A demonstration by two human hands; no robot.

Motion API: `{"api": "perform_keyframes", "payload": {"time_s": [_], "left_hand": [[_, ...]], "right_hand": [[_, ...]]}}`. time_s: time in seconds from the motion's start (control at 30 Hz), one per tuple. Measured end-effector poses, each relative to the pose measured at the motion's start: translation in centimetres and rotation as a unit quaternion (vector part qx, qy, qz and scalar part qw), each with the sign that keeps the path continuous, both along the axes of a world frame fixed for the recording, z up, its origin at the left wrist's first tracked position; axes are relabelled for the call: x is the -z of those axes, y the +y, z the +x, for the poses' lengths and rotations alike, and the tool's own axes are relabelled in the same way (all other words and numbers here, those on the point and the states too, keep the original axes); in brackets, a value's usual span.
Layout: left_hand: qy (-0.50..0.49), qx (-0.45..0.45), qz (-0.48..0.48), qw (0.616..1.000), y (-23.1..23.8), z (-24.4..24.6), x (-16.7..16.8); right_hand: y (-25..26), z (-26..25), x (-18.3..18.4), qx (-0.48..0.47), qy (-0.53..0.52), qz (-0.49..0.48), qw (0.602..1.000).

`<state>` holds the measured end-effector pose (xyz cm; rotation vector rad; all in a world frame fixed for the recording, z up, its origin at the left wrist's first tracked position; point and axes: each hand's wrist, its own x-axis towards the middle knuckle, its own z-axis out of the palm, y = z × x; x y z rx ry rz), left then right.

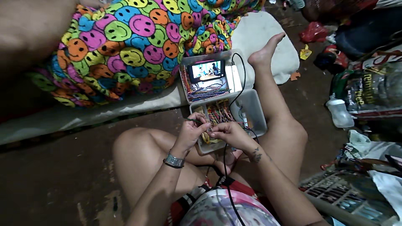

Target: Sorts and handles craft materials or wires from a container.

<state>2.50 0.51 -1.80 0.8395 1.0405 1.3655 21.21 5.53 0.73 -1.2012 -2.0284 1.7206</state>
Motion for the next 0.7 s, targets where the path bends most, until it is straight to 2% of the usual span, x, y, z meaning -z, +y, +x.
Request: {"api": "perform_keyframes", "payload": {"time_s": [0.23, 0.43, 0.57, 0.7], "left_hand": [[-0.006, 0.033, -0.026, 0.999, -0.2, 0.2, -0.2], [-0.002, 0.025, -0.015, 1.0, 0.0, 0.0, -0.1], [0.0, 0.046, -0.023, 0.999, -0.1, 0.3, 0.0], [0.01, 0.069, -0.03, 0.997, -0.2, 0.6, 0.2]], "right_hand": [[0.1, -0.6, 0.4, 0.065, -0.002, -0.016, 0.998], [0.4, 0.4, 0.3, -0.03, 0.03, -0.056, 0.998], [0.4, 0.5, 0.6, 0.008, 0.02, -0.034, 0.999], [0.0, -0.2, 1.4, 0.06, 0.034, -0.064, 0.996]]}}
